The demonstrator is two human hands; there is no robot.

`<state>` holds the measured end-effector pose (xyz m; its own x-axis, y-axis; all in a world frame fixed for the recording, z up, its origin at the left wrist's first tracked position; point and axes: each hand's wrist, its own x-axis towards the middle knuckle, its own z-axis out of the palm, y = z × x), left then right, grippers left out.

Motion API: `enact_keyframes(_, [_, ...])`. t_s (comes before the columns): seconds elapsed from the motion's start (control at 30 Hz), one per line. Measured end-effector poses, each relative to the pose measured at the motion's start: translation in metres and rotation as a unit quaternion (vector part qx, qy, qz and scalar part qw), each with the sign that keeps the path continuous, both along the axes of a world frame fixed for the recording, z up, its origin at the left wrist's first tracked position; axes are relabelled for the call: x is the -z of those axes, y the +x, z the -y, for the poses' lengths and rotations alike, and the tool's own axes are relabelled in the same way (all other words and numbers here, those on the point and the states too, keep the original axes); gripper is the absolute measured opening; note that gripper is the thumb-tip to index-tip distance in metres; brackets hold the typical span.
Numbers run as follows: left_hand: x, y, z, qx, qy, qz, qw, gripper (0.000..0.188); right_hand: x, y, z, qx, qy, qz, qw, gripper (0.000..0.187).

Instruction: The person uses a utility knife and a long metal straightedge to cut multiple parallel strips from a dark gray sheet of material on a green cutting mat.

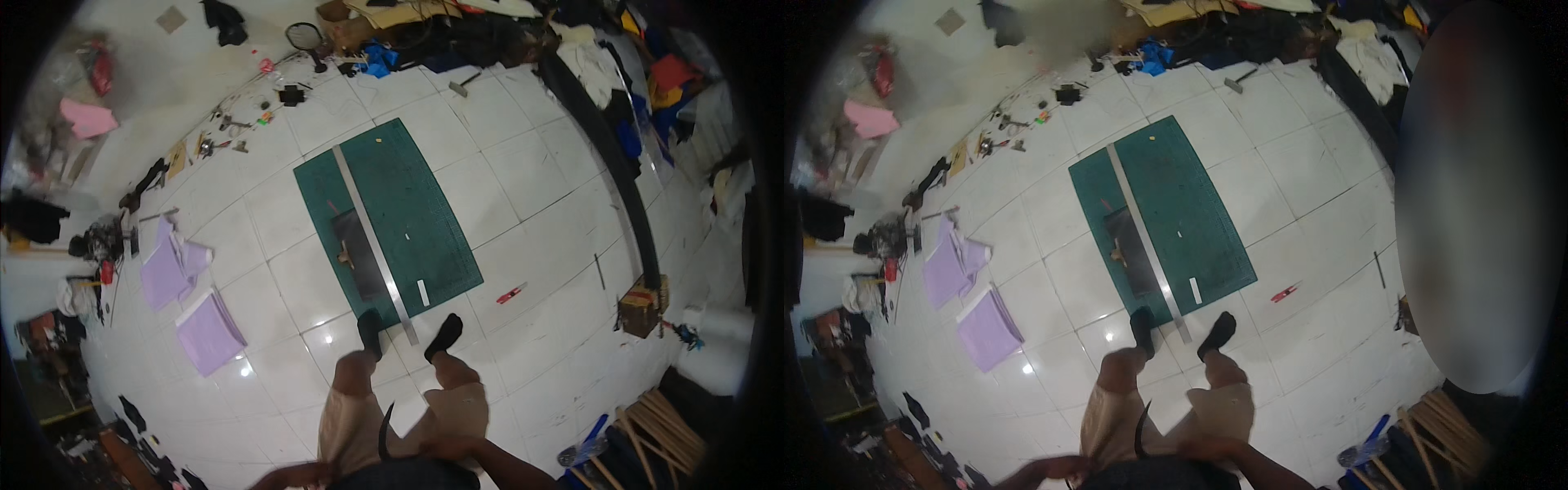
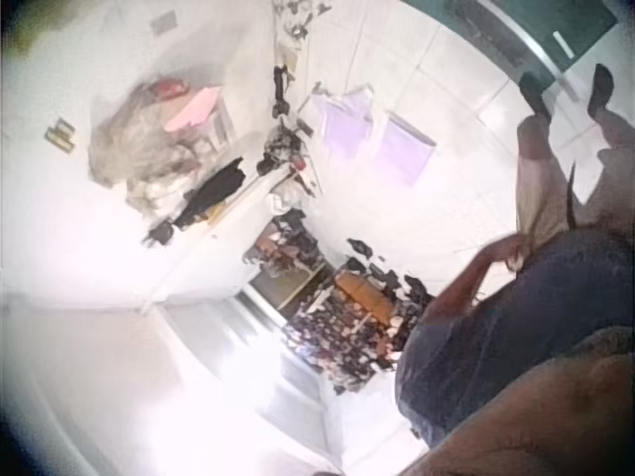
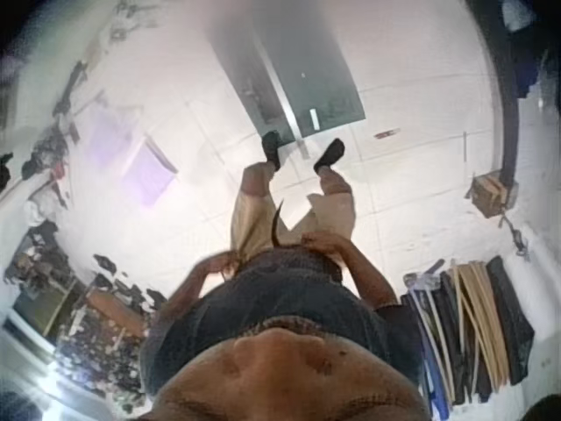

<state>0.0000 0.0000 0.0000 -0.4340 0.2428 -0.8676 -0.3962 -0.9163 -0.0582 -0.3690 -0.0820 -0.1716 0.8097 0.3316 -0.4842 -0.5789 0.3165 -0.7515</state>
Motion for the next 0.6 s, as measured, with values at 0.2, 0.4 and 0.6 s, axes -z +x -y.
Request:
enact_keyframes(0.2, [0.279,0.021,0.114,-0.081,-0.175,0.18,0.965,0.03,0.318,-0.009,0.121,0.11,-0.135,-0.11,0.979,0.036])
enact_keyframes(0.4, [0.536,0.109,0.279,-0.115,-0.522,0.39,0.75,0.024,0.491,0.093,0.266,0.424,-0.336,-0.236,0.808,0.042])
enact_keyframes(0.6, [0.71,0.104,0.285,-0.186,-0.441,0.39,0.787,0.042,0.595,0.139,0.266,0.363,-0.502,-0.104,0.778,0.059])
